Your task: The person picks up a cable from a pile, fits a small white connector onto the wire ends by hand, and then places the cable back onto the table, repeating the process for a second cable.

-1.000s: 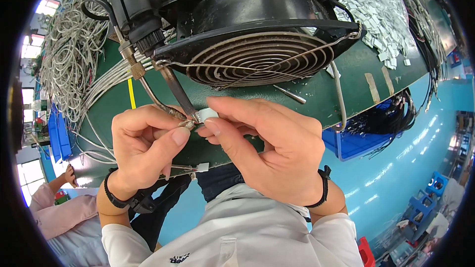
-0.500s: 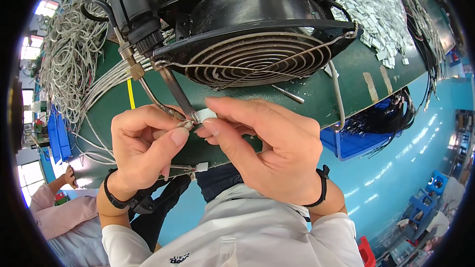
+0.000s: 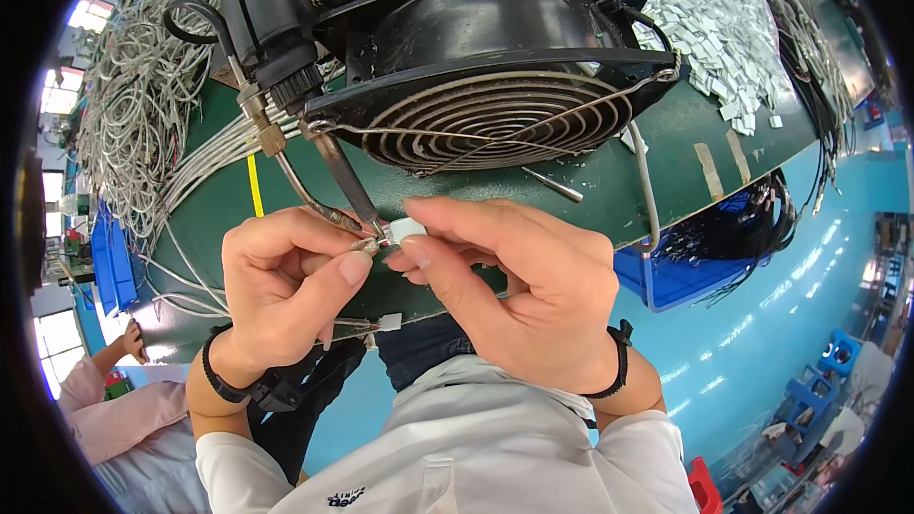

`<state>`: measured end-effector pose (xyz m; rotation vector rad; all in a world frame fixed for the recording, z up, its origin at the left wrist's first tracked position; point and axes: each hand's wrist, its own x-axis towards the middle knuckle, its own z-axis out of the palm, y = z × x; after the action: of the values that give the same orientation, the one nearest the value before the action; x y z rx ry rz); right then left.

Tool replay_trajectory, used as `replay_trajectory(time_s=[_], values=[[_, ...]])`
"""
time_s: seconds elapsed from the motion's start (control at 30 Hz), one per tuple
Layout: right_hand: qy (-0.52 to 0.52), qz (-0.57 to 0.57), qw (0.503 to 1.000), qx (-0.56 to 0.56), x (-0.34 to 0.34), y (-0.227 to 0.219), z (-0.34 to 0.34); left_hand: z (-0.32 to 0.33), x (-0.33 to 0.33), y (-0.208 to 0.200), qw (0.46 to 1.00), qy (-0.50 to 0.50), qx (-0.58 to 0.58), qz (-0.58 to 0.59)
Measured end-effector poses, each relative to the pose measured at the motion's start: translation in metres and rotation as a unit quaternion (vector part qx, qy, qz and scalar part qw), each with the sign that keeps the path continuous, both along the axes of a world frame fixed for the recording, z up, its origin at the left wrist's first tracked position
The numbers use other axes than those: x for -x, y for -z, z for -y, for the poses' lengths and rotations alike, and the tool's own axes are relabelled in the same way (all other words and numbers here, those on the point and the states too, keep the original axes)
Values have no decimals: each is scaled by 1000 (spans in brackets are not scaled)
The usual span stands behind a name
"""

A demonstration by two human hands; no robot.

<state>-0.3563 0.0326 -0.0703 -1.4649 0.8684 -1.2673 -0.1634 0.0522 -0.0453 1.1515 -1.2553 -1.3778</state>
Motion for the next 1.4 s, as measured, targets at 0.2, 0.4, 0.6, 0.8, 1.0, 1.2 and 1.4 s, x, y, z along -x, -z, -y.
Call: replay_trajectory(time_s=[0.2, 0.4, 0.6, 0.8, 1.0, 1.2, 1.4], values=[[0, 1, 1000, 4, -1, 0, 2, 1, -1, -3, 999, -6, -31, -21], [-3, 4, 1000, 10, -2, 0, 3, 1, -3, 1, 1000, 1, -3, -15], [0, -4, 1000, 25, -1, 0, 1, 0, -3, -1, 1000, 5, -2, -17], [-4, -9, 1000, 27, 1, 0, 1, 2, -1, -1, 1000, 5, 0, -15], [-14, -37, 999, 31, 2, 1, 0, 1, -2, 0, 1000, 9, -16, -11], [-5, -27, 998, 55, 5, 4, 1, 1, 0, 4, 1000, 9, 13, 19], [-11, -11, 999, 29, 13, -1, -6, 1, -1, 2, 966, 68, 177, 174]])
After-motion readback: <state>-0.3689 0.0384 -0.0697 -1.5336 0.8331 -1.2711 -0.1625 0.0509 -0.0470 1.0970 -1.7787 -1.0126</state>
